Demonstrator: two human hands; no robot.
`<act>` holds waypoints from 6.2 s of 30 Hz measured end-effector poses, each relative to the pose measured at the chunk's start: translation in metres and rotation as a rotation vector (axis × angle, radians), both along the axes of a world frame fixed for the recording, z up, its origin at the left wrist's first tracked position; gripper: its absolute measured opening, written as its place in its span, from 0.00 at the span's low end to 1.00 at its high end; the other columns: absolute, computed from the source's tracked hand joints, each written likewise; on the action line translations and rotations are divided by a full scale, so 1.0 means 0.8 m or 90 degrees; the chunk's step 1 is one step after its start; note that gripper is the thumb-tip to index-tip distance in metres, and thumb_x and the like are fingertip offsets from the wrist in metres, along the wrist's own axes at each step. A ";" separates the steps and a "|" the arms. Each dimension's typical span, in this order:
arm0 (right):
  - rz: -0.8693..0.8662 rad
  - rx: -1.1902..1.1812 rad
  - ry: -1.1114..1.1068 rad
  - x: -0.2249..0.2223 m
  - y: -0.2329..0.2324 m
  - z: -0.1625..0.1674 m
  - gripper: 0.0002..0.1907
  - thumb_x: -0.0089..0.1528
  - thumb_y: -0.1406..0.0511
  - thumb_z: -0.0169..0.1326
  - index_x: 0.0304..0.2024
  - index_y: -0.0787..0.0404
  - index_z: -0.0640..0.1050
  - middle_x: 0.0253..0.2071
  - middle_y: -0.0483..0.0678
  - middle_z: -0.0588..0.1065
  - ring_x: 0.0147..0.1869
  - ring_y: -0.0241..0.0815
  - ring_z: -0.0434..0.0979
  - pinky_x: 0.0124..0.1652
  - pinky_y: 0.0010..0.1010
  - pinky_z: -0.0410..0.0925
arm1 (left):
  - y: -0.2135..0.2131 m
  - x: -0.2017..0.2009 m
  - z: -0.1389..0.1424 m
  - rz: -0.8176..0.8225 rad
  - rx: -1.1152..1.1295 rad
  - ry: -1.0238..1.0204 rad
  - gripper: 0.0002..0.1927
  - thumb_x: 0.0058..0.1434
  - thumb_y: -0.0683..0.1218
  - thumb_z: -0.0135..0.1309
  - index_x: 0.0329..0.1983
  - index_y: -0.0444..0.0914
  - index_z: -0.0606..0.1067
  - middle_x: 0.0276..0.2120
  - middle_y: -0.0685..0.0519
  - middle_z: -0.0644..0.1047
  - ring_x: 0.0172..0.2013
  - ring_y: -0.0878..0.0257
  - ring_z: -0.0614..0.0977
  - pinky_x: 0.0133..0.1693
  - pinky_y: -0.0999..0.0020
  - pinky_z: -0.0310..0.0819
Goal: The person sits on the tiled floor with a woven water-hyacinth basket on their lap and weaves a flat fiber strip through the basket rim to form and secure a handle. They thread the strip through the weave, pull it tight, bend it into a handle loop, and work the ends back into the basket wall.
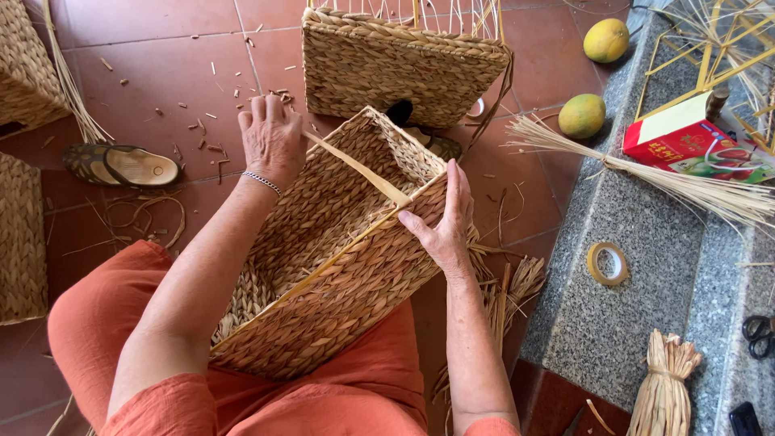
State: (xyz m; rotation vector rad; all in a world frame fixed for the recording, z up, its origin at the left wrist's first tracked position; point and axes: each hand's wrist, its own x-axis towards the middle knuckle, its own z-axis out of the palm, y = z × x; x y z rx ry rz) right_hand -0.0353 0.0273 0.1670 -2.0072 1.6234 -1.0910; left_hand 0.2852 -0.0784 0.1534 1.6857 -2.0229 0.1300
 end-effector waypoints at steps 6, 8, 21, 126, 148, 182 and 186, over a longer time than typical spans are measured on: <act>0.010 0.025 -0.017 0.002 0.012 0.012 0.61 0.56 0.45 0.68 0.80 0.54 0.48 0.80 0.59 0.48 0.84 0.59 0.45 0.77 0.55 0.46 | 0.007 -0.025 0.006 -0.010 0.527 0.773 0.22 0.75 0.53 0.37 0.39 0.34 0.77 0.33 0.42 0.80 0.32 0.55 0.80 0.36 0.60 0.77; 0.012 0.024 -0.025 0.005 0.009 0.016 0.61 0.56 0.46 0.68 0.80 0.54 0.48 0.80 0.59 0.48 0.84 0.59 0.45 0.77 0.55 0.46 | 0.016 -0.044 0.009 -0.039 0.602 0.992 0.25 0.74 0.57 0.37 0.39 0.32 0.75 0.32 0.45 0.79 0.28 0.58 0.83 0.32 0.64 0.83; -0.033 0.049 -0.057 0.021 0.015 0.019 0.60 0.54 0.52 0.69 0.80 0.51 0.48 0.81 0.59 0.46 0.84 0.59 0.41 0.77 0.58 0.44 | 0.065 -0.098 -0.001 -0.225 0.669 1.027 0.14 0.58 0.39 0.66 0.45 0.29 0.79 0.36 0.45 0.83 0.34 0.61 0.85 0.37 0.67 0.85; 0.009 0.071 -0.112 0.085 0.108 0.036 0.14 0.70 0.64 0.56 0.29 0.62 0.74 0.18 0.45 0.71 0.19 0.33 0.72 0.20 0.27 0.62 | 0.124 -0.113 0.108 -0.337 0.039 0.151 0.14 0.59 0.40 0.55 0.46 0.34 0.68 0.34 0.46 0.74 0.40 0.48 0.76 0.36 0.57 0.77; 0.122 0.101 -0.314 0.080 0.140 0.097 0.22 0.73 0.57 0.51 0.25 0.57 0.69 0.18 0.38 0.67 0.18 0.28 0.64 0.17 0.22 0.58 | 0.128 -0.093 0.177 -0.375 0.079 0.224 0.21 0.49 0.44 0.62 0.46 0.34 0.73 0.35 0.42 0.77 0.40 0.47 0.78 0.38 0.53 0.76; -0.065 0.064 -0.003 0.060 0.003 0.121 0.62 0.53 0.50 0.72 0.80 0.44 0.47 0.81 0.62 0.43 0.84 0.63 0.39 0.75 0.63 0.43 | 0.008 0.033 0.097 -0.200 0.081 0.203 0.29 0.49 0.40 0.69 0.55 0.32 0.76 0.45 0.44 0.80 0.49 0.49 0.77 0.51 0.50 0.73; -0.078 0.064 -0.002 0.067 0.002 0.131 0.62 0.52 0.53 0.71 0.80 0.46 0.47 0.80 0.62 0.44 0.84 0.63 0.41 0.75 0.62 0.45 | 0.004 0.041 0.091 -0.001 0.069 0.029 0.08 0.64 0.48 0.65 0.38 0.39 0.81 0.42 0.44 0.78 0.47 0.49 0.75 0.46 0.51 0.70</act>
